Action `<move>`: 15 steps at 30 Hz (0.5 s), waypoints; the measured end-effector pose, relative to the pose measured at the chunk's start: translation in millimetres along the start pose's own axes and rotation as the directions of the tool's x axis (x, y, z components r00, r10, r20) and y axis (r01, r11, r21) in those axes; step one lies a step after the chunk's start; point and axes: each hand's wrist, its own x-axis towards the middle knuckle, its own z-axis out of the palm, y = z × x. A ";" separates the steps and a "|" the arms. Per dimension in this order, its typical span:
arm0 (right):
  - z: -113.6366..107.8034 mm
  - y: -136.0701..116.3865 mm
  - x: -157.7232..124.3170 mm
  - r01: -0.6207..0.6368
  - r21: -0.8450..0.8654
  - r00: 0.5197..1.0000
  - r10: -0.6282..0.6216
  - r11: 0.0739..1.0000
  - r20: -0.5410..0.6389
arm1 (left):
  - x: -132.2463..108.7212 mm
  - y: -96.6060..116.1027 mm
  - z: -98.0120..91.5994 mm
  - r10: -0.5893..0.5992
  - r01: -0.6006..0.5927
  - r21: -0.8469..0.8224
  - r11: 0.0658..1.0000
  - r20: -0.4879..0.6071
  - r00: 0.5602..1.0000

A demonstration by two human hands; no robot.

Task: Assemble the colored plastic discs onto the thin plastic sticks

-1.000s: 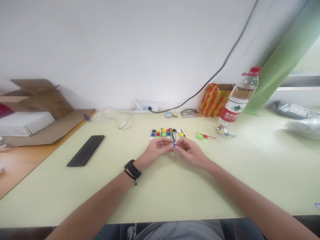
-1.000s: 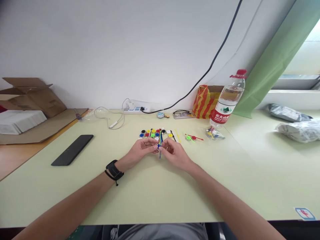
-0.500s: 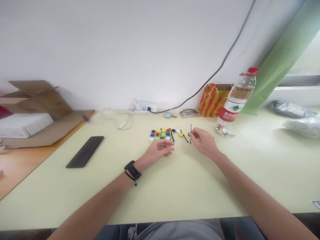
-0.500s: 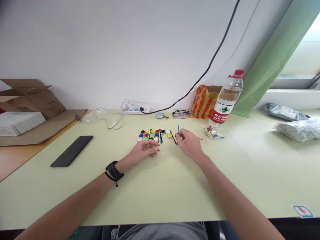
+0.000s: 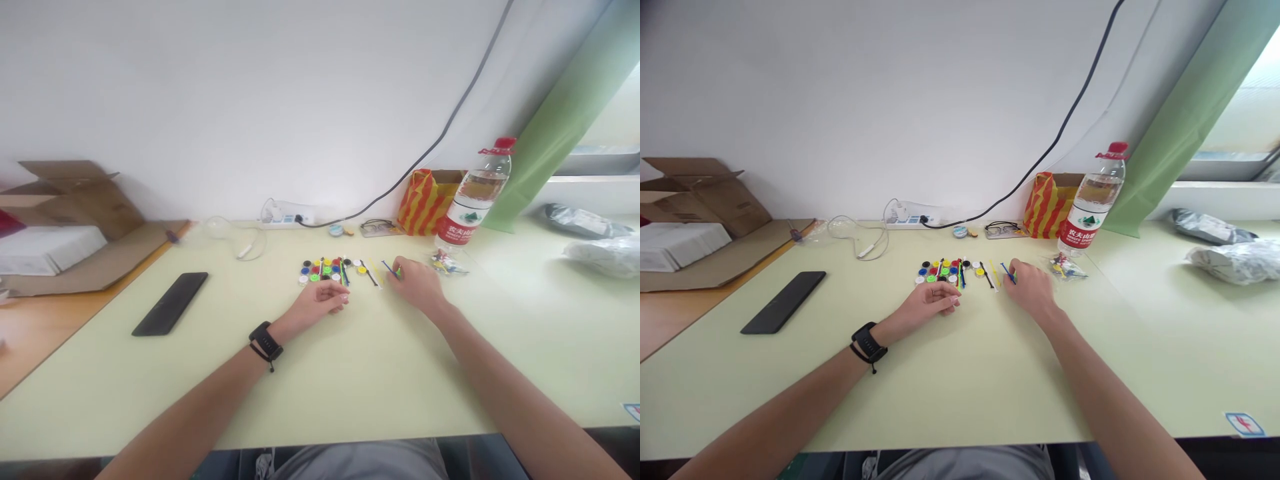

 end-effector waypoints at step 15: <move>-87.6 -5.0 -9.8 0.500 0.518 0.797 -0.136 0.694 -0.588 | -20.5 73.9 -17.9 0.556 -0.454 0.323 0.830 -0.413 0.721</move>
